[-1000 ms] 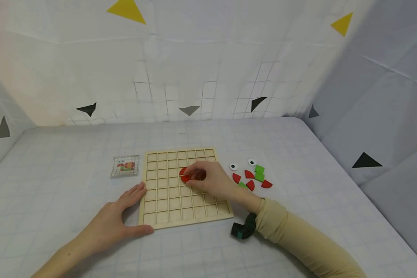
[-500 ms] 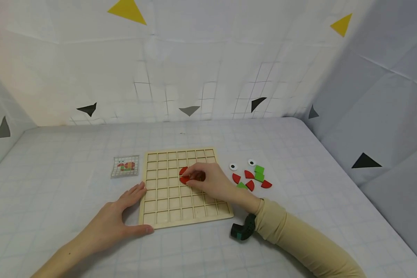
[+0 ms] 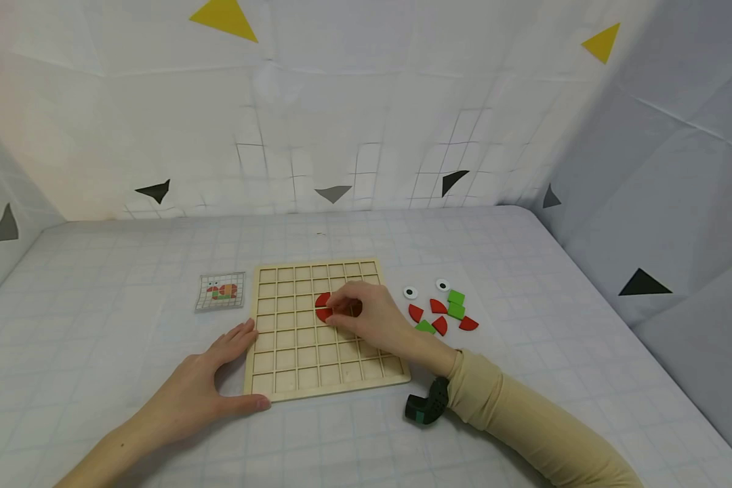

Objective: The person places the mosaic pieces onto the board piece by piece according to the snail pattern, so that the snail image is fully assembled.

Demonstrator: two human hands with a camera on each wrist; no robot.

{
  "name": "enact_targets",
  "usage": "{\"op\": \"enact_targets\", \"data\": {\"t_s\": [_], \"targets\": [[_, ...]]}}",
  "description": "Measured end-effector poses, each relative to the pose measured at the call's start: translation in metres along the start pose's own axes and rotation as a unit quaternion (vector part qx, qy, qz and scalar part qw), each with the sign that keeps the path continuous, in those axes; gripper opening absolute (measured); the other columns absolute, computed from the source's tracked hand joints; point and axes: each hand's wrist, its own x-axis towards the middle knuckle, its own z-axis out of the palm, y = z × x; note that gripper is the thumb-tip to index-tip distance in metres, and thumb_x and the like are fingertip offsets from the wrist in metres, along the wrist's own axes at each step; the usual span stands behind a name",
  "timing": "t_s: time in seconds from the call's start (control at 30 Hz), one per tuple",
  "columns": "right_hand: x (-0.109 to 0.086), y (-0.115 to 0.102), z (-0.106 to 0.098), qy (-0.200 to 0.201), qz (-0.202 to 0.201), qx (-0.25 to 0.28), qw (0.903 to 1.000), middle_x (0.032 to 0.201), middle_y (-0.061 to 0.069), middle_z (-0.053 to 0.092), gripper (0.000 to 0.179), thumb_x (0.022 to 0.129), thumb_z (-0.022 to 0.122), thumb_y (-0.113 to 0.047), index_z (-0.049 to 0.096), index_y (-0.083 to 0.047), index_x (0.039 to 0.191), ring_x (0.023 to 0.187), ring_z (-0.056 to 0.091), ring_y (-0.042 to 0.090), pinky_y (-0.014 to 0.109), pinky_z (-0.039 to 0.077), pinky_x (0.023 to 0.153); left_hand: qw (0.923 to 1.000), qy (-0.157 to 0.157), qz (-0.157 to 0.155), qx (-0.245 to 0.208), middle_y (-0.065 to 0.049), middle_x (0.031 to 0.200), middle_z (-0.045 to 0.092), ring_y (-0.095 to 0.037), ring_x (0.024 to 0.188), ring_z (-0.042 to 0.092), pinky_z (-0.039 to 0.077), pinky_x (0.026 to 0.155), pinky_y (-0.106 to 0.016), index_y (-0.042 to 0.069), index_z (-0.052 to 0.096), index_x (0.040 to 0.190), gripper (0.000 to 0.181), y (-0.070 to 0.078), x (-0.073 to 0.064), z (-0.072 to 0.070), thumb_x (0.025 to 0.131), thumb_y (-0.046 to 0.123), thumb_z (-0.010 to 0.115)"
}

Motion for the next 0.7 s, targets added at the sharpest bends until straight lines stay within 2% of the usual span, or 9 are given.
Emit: {"op": "enact_targets", "data": {"t_s": [0.23, 0.37, 0.53, 0.7], "targets": [[0.000, 0.001, 0.000, -0.003, -0.007, -0.003, 1.0000, 0.094, -0.001, 0.070, 0.016, 0.085, 0.081, -0.015, 0.074, -0.012, 0.099, 0.083, 0.062, 0.012, 0.026, 0.053, 0.069, 1.0000, 0.004, 0.002, 0.002, 0.006, 0.162, 0.033, -0.031, 0.149, 0.030, 0.036, 0.110, -0.058, 0.016, 0.043, 0.153, 0.107, 0.000, 0.000, 0.000, 0.068, 0.072, 0.076], [0.003, 0.003, -0.009, -0.036, -0.010, -0.003, 0.9993, 0.096, -0.003, 0.071, 0.019, 0.085, 0.081, -0.017, 0.074, -0.012, 0.103, 0.085, 0.064, 0.011, 0.026, 0.055, 0.072, 0.9999, 0.009, 0.008, 0.002, 0.005, 0.162, 0.034, -0.032, 0.149, 0.031, 0.035, 0.110, -0.059, 0.015, 0.044, 0.152, 0.106, 0.001, -0.001, -0.001, 0.068, 0.071, 0.077], [0.010, 0.011, -0.042, -0.098, 0.009, -0.012, 0.9951, 0.099, -0.004, 0.073, 0.026, 0.085, 0.081, -0.019, 0.074, -0.013, 0.109, 0.089, 0.065, 0.010, 0.032, 0.056, 0.082, 0.9998, 0.013, 0.018, 0.001, 0.003, 0.162, 0.035, -0.033, 0.148, 0.032, 0.035, 0.109, -0.059, 0.014, 0.044, 0.152, 0.104, 0.002, -0.001, -0.002, 0.069, 0.069, 0.078], [0.012, 0.031, -0.084, -0.122, 0.041, -0.005, 0.9916, 0.103, -0.003, 0.074, 0.025, 0.086, 0.080, -0.017, 0.074, -0.013, 0.110, 0.095, 0.064, 0.014, 0.045, 0.053, 0.092, 0.9998, 0.011, 0.013, 0.006, 0.004, 0.162, 0.034, -0.032, 0.149, 0.031, 0.035, 0.110, -0.059, 0.015, 0.044, 0.152, 0.106, 0.002, -0.001, -0.002, 0.068, 0.070, 0.077]]}}
